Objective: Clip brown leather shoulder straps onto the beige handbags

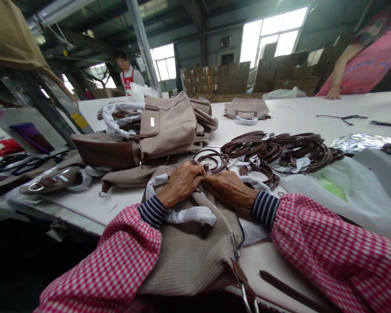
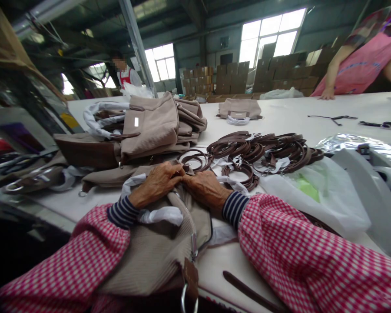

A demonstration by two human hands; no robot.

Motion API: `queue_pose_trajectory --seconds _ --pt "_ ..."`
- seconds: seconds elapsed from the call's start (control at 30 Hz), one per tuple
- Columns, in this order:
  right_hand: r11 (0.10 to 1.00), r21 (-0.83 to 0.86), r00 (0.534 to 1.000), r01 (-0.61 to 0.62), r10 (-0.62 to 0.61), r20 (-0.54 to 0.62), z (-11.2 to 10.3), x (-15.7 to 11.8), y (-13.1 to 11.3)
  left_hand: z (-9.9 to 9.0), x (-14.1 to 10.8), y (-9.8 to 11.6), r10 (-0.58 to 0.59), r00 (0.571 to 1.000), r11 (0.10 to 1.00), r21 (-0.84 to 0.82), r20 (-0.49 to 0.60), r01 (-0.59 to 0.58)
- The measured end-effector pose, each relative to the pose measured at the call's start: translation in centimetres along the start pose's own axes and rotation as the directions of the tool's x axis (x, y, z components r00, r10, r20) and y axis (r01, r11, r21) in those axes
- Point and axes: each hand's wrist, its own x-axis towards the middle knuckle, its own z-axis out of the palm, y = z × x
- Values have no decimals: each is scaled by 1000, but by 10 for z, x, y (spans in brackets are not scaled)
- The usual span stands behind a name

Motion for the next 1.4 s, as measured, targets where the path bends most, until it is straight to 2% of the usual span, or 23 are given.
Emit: queue_pose_trajectory --seconds 0.17,0.43,0.63,0.73,0.8,0.93,1.07,1.13,1.2,1.3,1.4 --pt "983 175 993 -54 72 -98 3 2 11 0 4 -2 20 1000 1000 -10 4 -20" --pt "946 319 987 -54 98 -124 0 7 15 -5 7 -9 64 993 995 -77 95 -57" --pt "914 405 984 -37 105 -146 -4 2 13 -1 3 2 -92 996 995 22 -18 93" --pt "873 487 976 -22 124 -179 -5 -6 11 0 2 5 -103 994 995 4 -22 103" --pt "864 503 979 22 82 -184 -6 -12 9 -1 2 6 -107 994 994 -8 -14 107" --pt "909 362 978 206 -175 -116 -12 -16 4 -2 3 5 -105 994 994 -42 -8 105" --pt "931 9 931 365 -365 -9 -21 -12 -3 0 3 2 -118 993 988 -103 8 118" --pt "876 -164 891 454 -451 55 -24 -8 -6 2 4 1 -127 992 984 -123 26 129" --pt "805 -259 845 534 -520 129 -26 -3 -8 3 4 -1 -123 991 982 -137 46 128" --pt "725 -307 786 616 -590 183 -30 4 -7 3 5 -4 -111 991 982 -144 72 121" --pt "688 -313 752 655 -633 181 -29 7 -2 3 5 -6 -108 991 984 -134 81 118"
